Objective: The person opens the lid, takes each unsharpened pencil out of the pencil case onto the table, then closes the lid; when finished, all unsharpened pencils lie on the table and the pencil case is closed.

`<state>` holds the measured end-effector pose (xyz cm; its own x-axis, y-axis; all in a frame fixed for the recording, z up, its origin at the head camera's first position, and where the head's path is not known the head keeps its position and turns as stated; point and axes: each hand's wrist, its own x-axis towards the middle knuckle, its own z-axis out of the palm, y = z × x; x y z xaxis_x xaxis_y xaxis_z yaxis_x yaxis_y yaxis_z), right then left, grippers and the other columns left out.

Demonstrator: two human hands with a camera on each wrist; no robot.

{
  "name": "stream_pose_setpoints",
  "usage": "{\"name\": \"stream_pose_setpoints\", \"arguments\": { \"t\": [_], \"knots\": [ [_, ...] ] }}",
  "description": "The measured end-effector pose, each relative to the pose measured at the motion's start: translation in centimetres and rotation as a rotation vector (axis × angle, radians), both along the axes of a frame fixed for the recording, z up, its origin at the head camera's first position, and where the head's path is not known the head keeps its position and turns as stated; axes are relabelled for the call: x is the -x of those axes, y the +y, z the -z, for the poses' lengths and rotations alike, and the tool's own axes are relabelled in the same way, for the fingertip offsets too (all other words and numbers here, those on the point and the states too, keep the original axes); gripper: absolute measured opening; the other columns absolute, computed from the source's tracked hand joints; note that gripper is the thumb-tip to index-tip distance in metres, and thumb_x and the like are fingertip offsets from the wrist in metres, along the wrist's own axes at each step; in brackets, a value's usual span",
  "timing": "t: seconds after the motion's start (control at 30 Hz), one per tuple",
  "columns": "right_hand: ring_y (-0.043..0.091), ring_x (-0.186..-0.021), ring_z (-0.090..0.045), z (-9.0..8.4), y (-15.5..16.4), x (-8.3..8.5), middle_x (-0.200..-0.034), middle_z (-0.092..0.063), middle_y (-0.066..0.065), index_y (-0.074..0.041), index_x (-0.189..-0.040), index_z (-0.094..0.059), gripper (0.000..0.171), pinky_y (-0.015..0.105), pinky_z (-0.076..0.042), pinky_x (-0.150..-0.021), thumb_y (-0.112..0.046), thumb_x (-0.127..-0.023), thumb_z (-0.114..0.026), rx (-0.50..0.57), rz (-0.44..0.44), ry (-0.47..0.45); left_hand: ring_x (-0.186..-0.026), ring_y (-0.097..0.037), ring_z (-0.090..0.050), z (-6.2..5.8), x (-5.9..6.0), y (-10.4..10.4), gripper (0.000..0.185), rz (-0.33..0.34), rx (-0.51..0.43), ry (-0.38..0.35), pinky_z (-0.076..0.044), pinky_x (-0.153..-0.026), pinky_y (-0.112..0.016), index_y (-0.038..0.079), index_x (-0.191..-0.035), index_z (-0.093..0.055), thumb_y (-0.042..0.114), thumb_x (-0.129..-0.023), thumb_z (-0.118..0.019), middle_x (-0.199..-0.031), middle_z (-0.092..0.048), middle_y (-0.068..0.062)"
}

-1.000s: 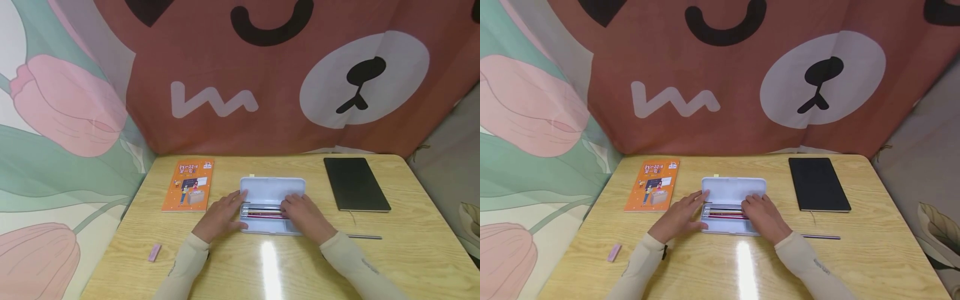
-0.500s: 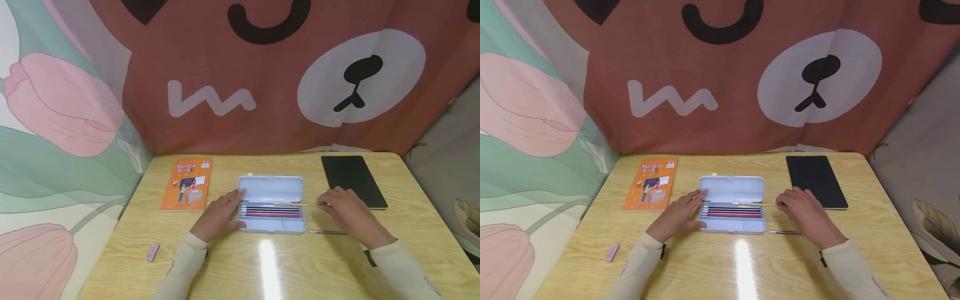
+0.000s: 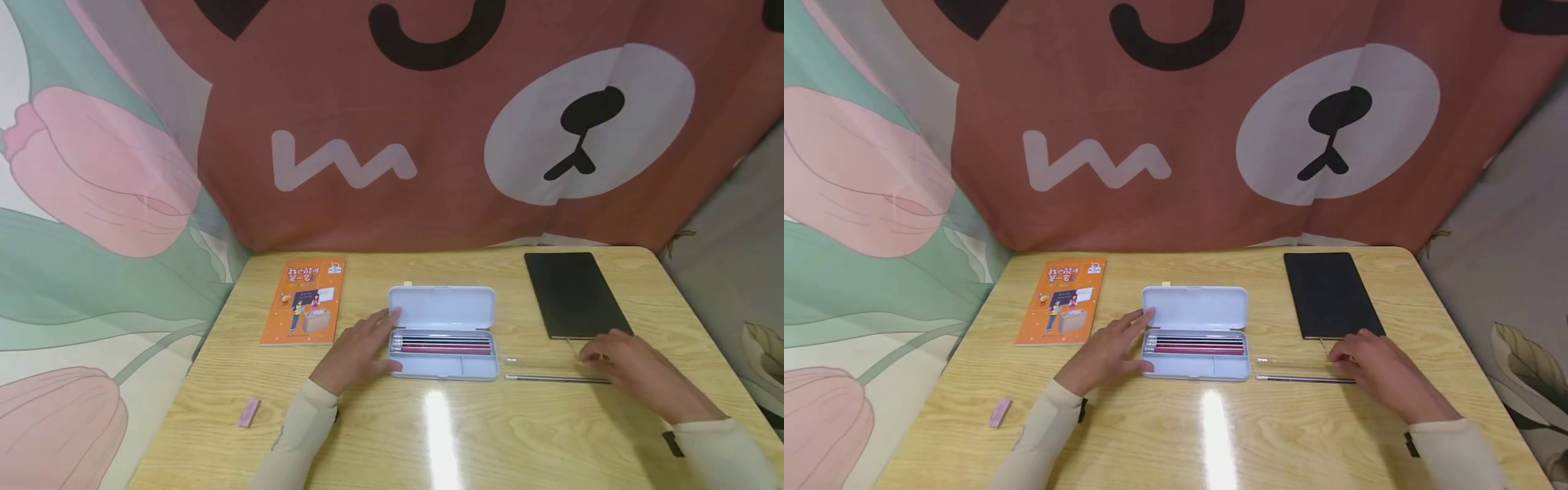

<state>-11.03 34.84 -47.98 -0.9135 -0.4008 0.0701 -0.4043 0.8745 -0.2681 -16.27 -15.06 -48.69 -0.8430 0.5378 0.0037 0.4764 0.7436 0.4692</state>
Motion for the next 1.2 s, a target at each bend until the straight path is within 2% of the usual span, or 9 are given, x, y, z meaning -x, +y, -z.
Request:
{"name": "stream_pose_setpoints", "arguments": {
  "t": [0.03, 0.13, 0.27, 0.5, 0.8, 0.9, 0.97, 1.07, 1.2],
  "knots": [
    [0.002, -0.085, -0.062, 0.2, 0.1, 0.0, -0.095, -0.073, -0.018, -0.026, -0.1, -0.083, 0.023, 0.043, -0.062, -0.083, -0.008, -0.087, -0.09, -0.006, 0.005, -0.024, -0.152, -0.047, -0.052, 0.0, 0.0, 0.0, 0.101, -0.002, 0.002, -0.002, -0.042, -0.124, -0.068, 0.012, -0.174, -0.034, 0.034, -0.094, -0.09, -0.174, -0.043, -0.019],
    [0.005, -0.087, -0.067, 0.7, 0.0, 0.2, -0.097, -0.076, -0.018, -0.027, -0.099, -0.083, 0.022, 0.048, -0.062, -0.09, -0.01, -0.087, -0.091, -0.024, 0.009, -0.061, -0.152, -0.046, -0.052, 0.2, 0.0, -0.1, 0.102, 0.0, 0.0, 0.001, -0.043, -0.124, -0.068, 0.012, -0.174, -0.034, 0.035, -0.093, -0.09, -0.175, -0.042, -0.019],
    [0.007, -0.089, -0.066, 1.1, -0.1, 0.3, -0.097, -0.074, -0.019, -0.029, -0.098, -0.082, 0.022, 0.036, -0.06, -0.078, -0.011, -0.087, -0.091, -0.038, 0.005, -0.067, -0.152, -0.046, -0.052, 0.2, 0.1, -0.1, 0.102, 0.004, -0.004, 0.006, -0.043, -0.124, -0.068, 0.012, -0.174, -0.034, 0.036, -0.093, -0.09, -0.175, -0.043, -0.019],
    [0.011, -0.089, -0.068, 1.5, -0.3, 0.3, -0.095, -0.072, -0.019, -0.029, -0.094, -0.08, 0.024, 0.041, -0.061, -0.079, -0.011, -0.086, -0.093, -0.059, 0.007, -0.047, -0.151, -0.046, -0.053, 0.2, 0.1, -0.1, 0.101, 0.002, -0.007, 0.012, -0.044, -0.123, -0.068, 0.011, -0.174, -0.035, 0.034, -0.093, -0.091, -0.174, -0.044, -0.02],
    [0.01, -0.09, -0.066, 1.2, -0.3, 0.4, -0.097, -0.073, -0.018, -0.028, -0.099, -0.082, 0.018, 0.04, -0.06, -0.079, -0.016, -0.089, -0.091, -0.066, 0.045, -0.096, -0.152, -0.047, -0.052, 0.1, 0.1, -0.1, 0.101, 0.003, -0.002, 0.0, -0.043, -0.123, -0.069, 0.011, -0.174, -0.035, 0.035, -0.093, -0.091, -0.174, -0.043, -0.02],
    [0.009, -0.086, -0.062, 0.9, -1.0, 0.7, -0.093, -0.073, -0.017, -0.026, -0.099, -0.083, 0.009, 0.037, -0.055, -0.074, -0.022, -0.093, -0.088, -0.062, 0.05, -0.048, -0.151, -0.048, -0.053, 0.1, 0.2, -0.1, 0.101, 0.007, -0.001, 0.004, -0.044, -0.122, -0.069, 0.011, -0.174, -0.035, 0.035, -0.093, -0.091, -0.174, -0.043, -0.021],
    [0.01, -0.084, -0.06, 0.7, -1.9, 0.9, -0.091, -0.072, -0.017, -0.025, -0.1, -0.083, 0.005, 0.037, -0.051, -0.072, -0.025, -0.095, -0.086, -0.063, 0.035, 0.017, -0.151, -0.048, -0.052, 0.1, 0.2, -0.1, 0.101, 0.008, 0.001, 0.003, -0.044, -0.122, -0.069, 0.011, -0.174, -0.035, 0.036, -0.093, -0.09, -0.174, -0.043, -0.021],
    [0.014, -0.085, -0.061, 0.5, -4.0, 1.5, -0.09, -0.073, -0.016, -0.021, -0.099, -0.083, 0.006, 0.043, -0.051, -0.074, -0.027, -0.097, -0.084, -0.045, -0.007, 0.109, -0.152, -0.048, -0.052, 0.0, 0.1, -0.1, 0.101, 0.004, 0.001, -0.004, -0.043, -0.123, -0.07, 0.011, -0.174, -0.035, 0.035, -0.093, -0.09, -0.174, -0.043, -0.021],
    [0.015, -0.091, -0.064, 0.3, -7.5, 2.3, -0.094, -0.075, -0.013, -0.019, -0.101, -0.083, 0.006, 0.044, -0.052, -0.078, -0.024, -0.099, -0.083, -0.025, -0.066, 0.182, -0.154, -0.047, -0.05, 0.1, 0.1, 0.0, 0.1, -0.003, -0.002, -0.02, -0.042, -0.124, -0.069, 0.012, -0.174, -0.034, 0.035, -0.094, -0.089, -0.175, -0.041, -0.02]
  ]
}}
